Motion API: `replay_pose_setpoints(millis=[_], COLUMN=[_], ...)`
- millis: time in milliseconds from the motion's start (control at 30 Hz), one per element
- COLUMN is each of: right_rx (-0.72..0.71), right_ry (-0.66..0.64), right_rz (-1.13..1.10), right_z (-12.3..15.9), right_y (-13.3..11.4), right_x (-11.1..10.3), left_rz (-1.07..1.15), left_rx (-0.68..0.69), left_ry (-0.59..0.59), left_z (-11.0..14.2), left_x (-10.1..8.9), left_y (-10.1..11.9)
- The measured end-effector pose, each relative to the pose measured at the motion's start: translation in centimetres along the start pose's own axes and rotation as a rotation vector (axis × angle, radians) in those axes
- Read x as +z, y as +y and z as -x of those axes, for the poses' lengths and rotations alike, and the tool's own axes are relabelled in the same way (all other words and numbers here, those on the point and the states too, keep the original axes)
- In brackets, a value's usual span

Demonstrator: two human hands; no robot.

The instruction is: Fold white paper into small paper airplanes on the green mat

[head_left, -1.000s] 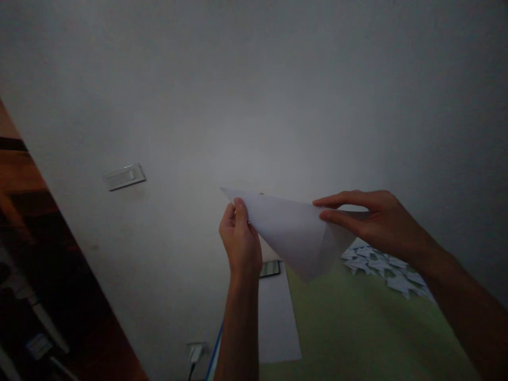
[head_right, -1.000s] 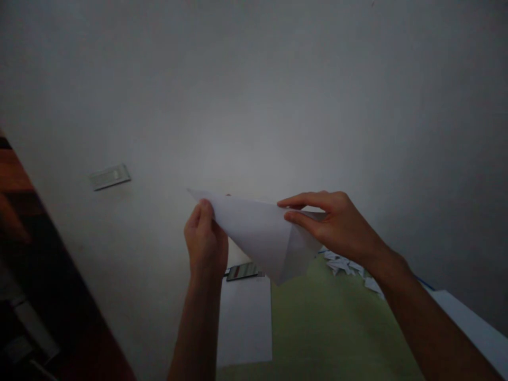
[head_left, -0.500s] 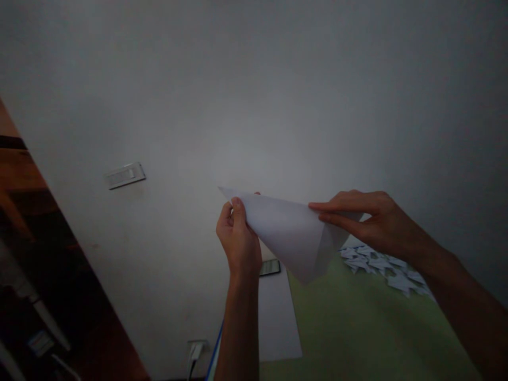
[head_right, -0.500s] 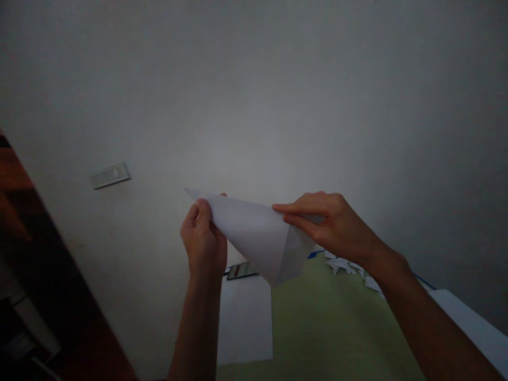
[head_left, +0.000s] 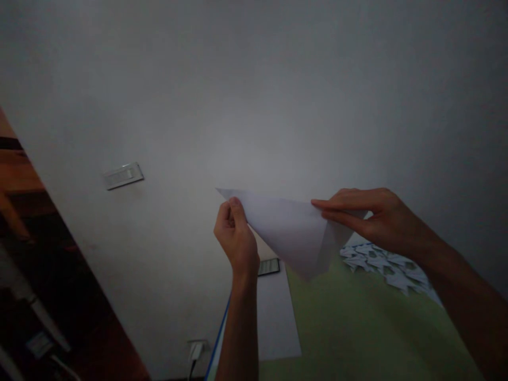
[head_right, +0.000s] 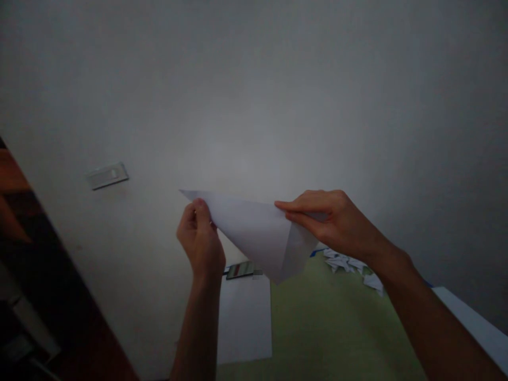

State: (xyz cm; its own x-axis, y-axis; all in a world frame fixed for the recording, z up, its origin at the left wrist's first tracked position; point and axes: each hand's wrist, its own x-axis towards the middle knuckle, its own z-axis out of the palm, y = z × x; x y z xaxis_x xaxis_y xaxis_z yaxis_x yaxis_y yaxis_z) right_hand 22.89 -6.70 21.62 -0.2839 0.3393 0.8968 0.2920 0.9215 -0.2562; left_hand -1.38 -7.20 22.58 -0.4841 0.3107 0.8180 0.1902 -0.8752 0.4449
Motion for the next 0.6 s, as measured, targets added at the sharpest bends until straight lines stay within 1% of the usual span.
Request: replay_pose_setpoints(millis=[200, 400, 600], right_rx=[0.012, 0.050, 0.079], right_ry=[-0.018, -0.021, -0.043], right_rz=[-0.033, 0.009, 0.004], right_z=[-0.07, -0.02, -0.05], right_y=[-0.24, -0.52, -0.79], right_x=[-0.02, -0.11, -0.23], left_rz=[-0.036, -0.130, -0.170], left_rx=[0.007, 0.084, 0.088], left_ry=[0.057, 0.205, 0.230], left_z=[0.03, 0.27, 0.45], left_x=[0.16, 0.48, 0.63], left_y=[0.02, 0.41, 0.57])
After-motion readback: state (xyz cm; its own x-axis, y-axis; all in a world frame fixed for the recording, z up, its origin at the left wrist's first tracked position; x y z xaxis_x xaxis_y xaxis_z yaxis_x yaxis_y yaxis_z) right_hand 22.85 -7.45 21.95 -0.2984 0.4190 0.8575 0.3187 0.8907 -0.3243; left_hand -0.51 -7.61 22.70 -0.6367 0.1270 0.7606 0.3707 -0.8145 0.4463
